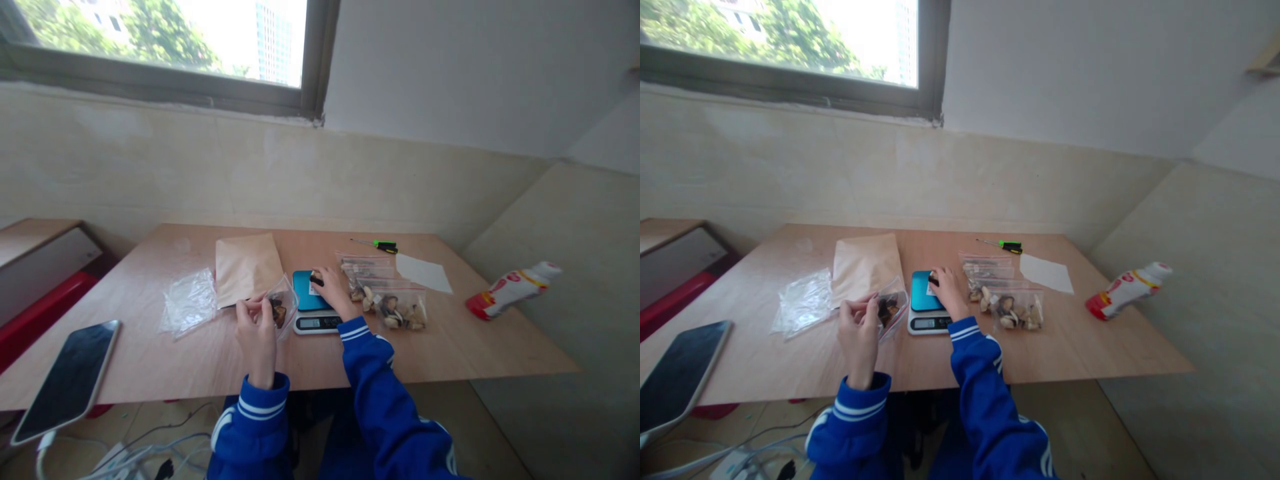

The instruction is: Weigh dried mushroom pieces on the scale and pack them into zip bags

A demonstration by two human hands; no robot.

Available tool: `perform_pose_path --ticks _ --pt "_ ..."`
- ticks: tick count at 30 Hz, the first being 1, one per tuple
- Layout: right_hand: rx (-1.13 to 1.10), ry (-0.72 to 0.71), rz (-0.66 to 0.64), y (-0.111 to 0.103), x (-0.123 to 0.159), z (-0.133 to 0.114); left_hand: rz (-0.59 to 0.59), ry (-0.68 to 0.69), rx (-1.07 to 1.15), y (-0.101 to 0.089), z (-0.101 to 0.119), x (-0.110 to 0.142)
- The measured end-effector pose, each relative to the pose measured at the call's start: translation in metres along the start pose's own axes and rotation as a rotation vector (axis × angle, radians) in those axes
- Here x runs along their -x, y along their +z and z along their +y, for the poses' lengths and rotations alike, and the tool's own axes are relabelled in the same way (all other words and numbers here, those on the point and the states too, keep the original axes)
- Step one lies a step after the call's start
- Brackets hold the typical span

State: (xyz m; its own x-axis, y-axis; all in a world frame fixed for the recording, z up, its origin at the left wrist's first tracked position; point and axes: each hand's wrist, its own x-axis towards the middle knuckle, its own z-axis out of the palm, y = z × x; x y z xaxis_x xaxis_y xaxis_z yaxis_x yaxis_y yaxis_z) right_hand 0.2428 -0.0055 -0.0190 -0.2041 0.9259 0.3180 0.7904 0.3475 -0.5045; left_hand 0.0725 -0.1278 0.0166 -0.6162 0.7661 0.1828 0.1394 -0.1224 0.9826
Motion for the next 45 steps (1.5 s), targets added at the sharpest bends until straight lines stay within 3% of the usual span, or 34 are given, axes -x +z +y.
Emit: perform_pose_path --ticks 6,10,13,15,20,27,32,36,40,45 --pt "-0.125 0.020 0.057 -0.012 0.007 -0.009 -0.001 -0.002 0.010 0.001 0.000 0.000" --pt "-0.545 0.075 0.114 -0.028 0.008 -0.032 -0.010 -0.004 0.012 0.001 -0.002 0.000" --pt "-0.867 0.092 0.037 -0.045 0.011 -0.057 -0.013 -0.005 -0.001 0.001 -0.002 0.000" --pt "-0.954 0.085 -0.071 -0.055 0.014 -0.073 -0.011 -0.019 -0.006 0.001 0.000 0.001" --pt "-0.875 0.006 -0.233 -0.060 0.026 -0.095 -0.004 -0.085 0.028 0.002 0.007 0.002" --pt "-0.601 -0.058 -0.226 -0.057 0.033 -0.107 0.000 -0.085 0.082 0.001 0.005 0.002" --pt "-0.611 -0.068 -0.219 -0.052 0.034 -0.110 -0.001 -0.106 0.098 0.001 0.005 0.003" --pt "-0.638 -0.162 -0.319 -0.054 0.037 -0.110 0.014 -0.138 0.138 -0.001 0.004 0.000" --pt "-0.631 -0.239 -0.401 -0.063 0.037 -0.111 0.008 -0.227 0.263 -0.003 0.001 -0.005" --pt "-0.491 -0.283 -0.384 -0.070 0.035 -0.106 -0.055 -0.345 0.472 -0.003 0.004 -0.007"
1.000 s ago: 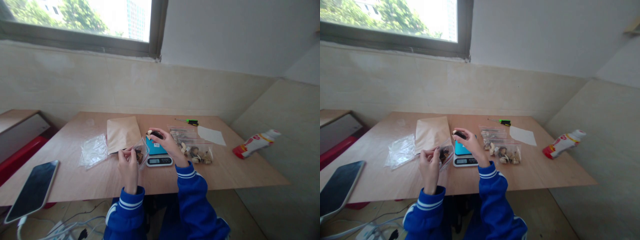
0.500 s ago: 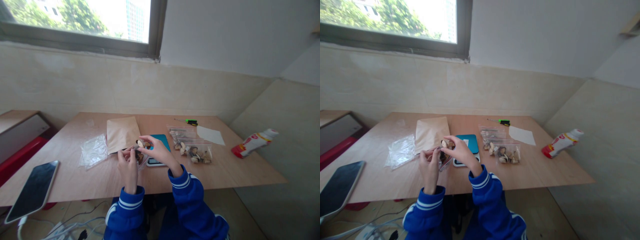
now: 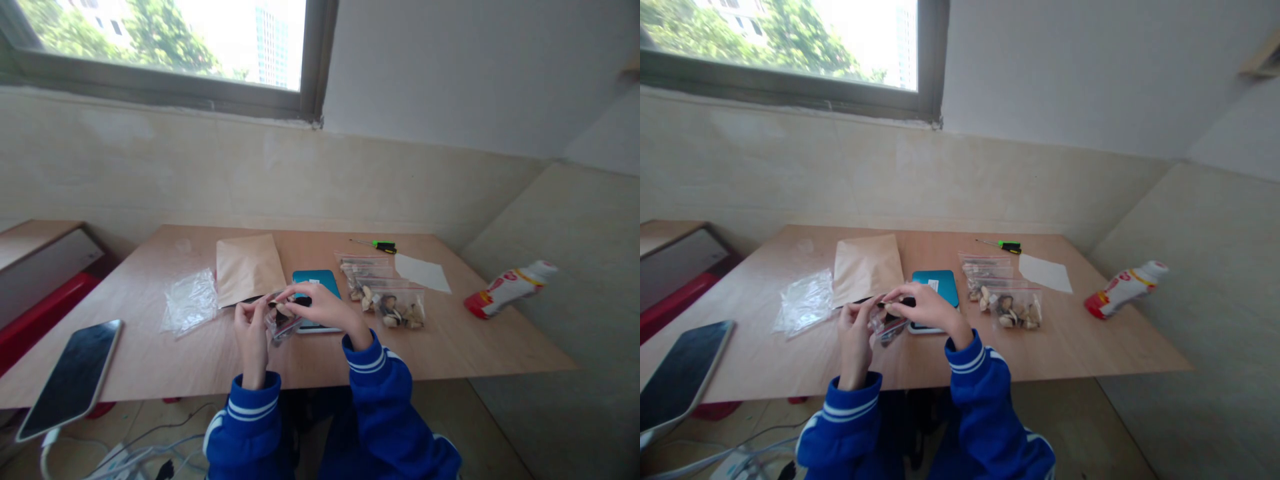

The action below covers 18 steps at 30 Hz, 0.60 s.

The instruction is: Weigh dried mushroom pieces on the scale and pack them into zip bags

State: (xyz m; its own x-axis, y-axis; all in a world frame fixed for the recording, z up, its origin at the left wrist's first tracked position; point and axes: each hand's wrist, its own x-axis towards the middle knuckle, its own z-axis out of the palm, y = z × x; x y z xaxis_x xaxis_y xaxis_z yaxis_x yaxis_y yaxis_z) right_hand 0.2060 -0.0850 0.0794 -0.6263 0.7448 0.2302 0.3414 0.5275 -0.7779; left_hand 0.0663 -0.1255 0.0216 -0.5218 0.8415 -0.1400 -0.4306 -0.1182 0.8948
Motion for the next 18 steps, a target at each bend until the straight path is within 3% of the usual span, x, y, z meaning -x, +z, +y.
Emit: perform_pose_path --ticks 10,18 --pt "-0.036 -0.015 0.192 -0.009 0.009 0.008 -0.122 -0.100 0.015 0.001 0.004 0.006" --pt "-0.224 0.147 0.162 -0.008 0.032 0.038 -0.249 -0.225 0.127 -0.006 0.018 0.005"
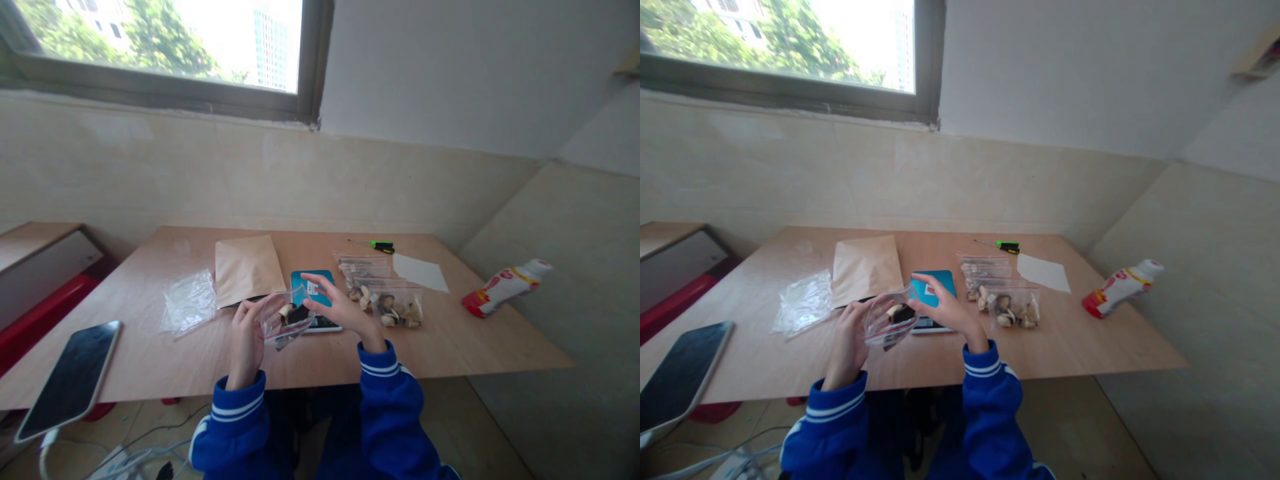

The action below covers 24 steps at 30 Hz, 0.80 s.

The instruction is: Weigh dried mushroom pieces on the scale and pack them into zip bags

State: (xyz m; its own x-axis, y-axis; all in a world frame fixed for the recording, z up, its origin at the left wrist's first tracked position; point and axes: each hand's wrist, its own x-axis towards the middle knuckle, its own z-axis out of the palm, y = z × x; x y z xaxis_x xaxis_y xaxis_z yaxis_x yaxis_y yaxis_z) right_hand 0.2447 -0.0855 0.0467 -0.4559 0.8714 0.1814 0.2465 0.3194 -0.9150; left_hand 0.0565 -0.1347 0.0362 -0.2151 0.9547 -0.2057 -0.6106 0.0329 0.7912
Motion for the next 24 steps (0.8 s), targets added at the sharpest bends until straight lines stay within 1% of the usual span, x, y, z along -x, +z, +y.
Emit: perform_pose_path --ticks 4,7,9,11,13,15,16,18,21,24 --pt "-0.052 0.014 0.003 0.015 -0.002 0.002 -0.103 0.066 -0.054 0.004 0.009 0.007" --pt "-0.128 -0.043 -0.031 0.023 -0.003 -0.005 -0.167 0.105 -0.105 0.008 0.015 0.016" --pt "-0.251 -0.103 -0.076 0.023 0.003 -0.011 -0.180 0.123 -0.103 0.008 0.022 0.021" --pt "-0.355 -0.139 -0.104 0.020 0.015 -0.017 -0.170 0.121 -0.089 0.006 0.029 0.026" --pt "-0.363 -0.152 -0.104 0.017 0.030 -0.022 -0.153 0.077 -0.110 0.005 0.037 0.030" --pt "-0.300 -0.154 -0.077 0.018 0.043 -0.026 -0.143 0.027 -0.160 0.004 0.041 0.035" --pt "-0.271 -0.148 -0.044 0.020 0.048 -0.027 -0.148 0.001 -0.185 0.005 0.043 0.037" --pt "-0.254 -0.127 0.095 0.027 0.053 -0.028 -0.169 -0.034 -0.208 0.006 0.043 0.041" --pt "-0.292 -0.087 0.409 0.037 0.052 -0.030 -0.231 -0.029 -0.217 0.009 0.040 0.046" --pt "-0.342 -0.038 0.682 0.043 0.049 -0.032 -0.355 -0.042 -0.217 0.009 0.035 0.046"
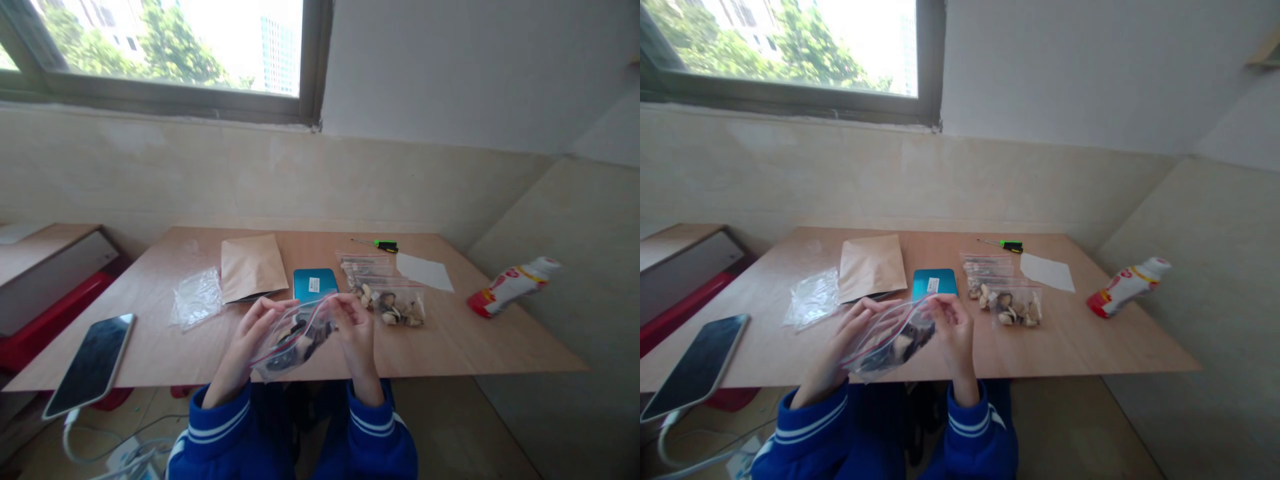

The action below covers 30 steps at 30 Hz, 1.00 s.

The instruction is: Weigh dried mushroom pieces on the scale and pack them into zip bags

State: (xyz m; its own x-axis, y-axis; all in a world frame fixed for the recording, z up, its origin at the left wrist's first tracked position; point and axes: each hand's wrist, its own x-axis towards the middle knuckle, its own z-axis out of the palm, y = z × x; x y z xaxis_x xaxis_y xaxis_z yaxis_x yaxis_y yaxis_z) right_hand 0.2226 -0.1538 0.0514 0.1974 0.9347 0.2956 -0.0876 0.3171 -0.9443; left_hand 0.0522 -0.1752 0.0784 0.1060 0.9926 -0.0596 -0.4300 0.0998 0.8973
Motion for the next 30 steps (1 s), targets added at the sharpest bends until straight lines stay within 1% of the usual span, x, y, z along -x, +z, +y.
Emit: perform_pose_path --ticks 2,3,5,7,9,12,14,16,19,22,24,26,28,30 --pt "-0.013 0.015 0.160 0.002 0.000 0.000 -0.080 -0.016 0.055 -0.001 -0.006 -0.002" --pt "-0.011 0.019 0.226 0.002 0.000 -0.001 -0.096 -0.006 0.083 -0.001 -0.010 -0.004" --pt "0.005 0.022 0.318 0.001 0.001 -0.001 -0.067 0.052 0.079 -0.002 -0.020 -0.008" --pt "0.020 0.026 0.346 -0.001 0.002 0.000 0.019 0.117 0.001 -0.004 -0.029 -0.013" --pt "0.030 0.039 0.324 -0.004 0.004 0.002 0.118 0.166 -0.084 -0.006 -0.037 -0.016" --pt "0.023 0.079 0.257 -0.008 0.005 0.006 0.215 0.202 -0.154 -0.010 -0.041 -0.016" --pt "0.012 0.088 0.229 -0.011 0.005 0.010 0.241 0.214 -0.190 -0.013 -0.040 -0.014" --pt "0.017 0.068 0.219 -0.014 0.005 0.013 0.240 0.213 -0.214 -0.016 -0.037 -0.011" --pt "0.041 0.036 0.200 -0.017 0.005 0.016 0.238 0.203 -0.182 -0.017 -0.033 -0.006" --pt "0.074 0.010 0.155 -0.018 0.007 0.019 0.283 0.241 -0.145 -0.016 -0.031 -0.004" --pt "0.155 -0.058 0.117 -0.018 0.009 0.019 0.327 0.302 -0.233 -0.014 -0.030 -0.003" --pt "0.298 -0.176 0.064 -0.016 0.012 0.017 0.348 0.372 -0.396 -0.009 -0.030 -0.001" --pt "0.448 -0.303 0.000 -0.012 0.015 0.012 0.330 0.424 -0.524 -0.002 -0.031 -0.001" --pt "0.555 -0.392 -0.067 -0.005 0.019 0.005 0.309 0.452 -0.564 0.005 -0.032 0.000"
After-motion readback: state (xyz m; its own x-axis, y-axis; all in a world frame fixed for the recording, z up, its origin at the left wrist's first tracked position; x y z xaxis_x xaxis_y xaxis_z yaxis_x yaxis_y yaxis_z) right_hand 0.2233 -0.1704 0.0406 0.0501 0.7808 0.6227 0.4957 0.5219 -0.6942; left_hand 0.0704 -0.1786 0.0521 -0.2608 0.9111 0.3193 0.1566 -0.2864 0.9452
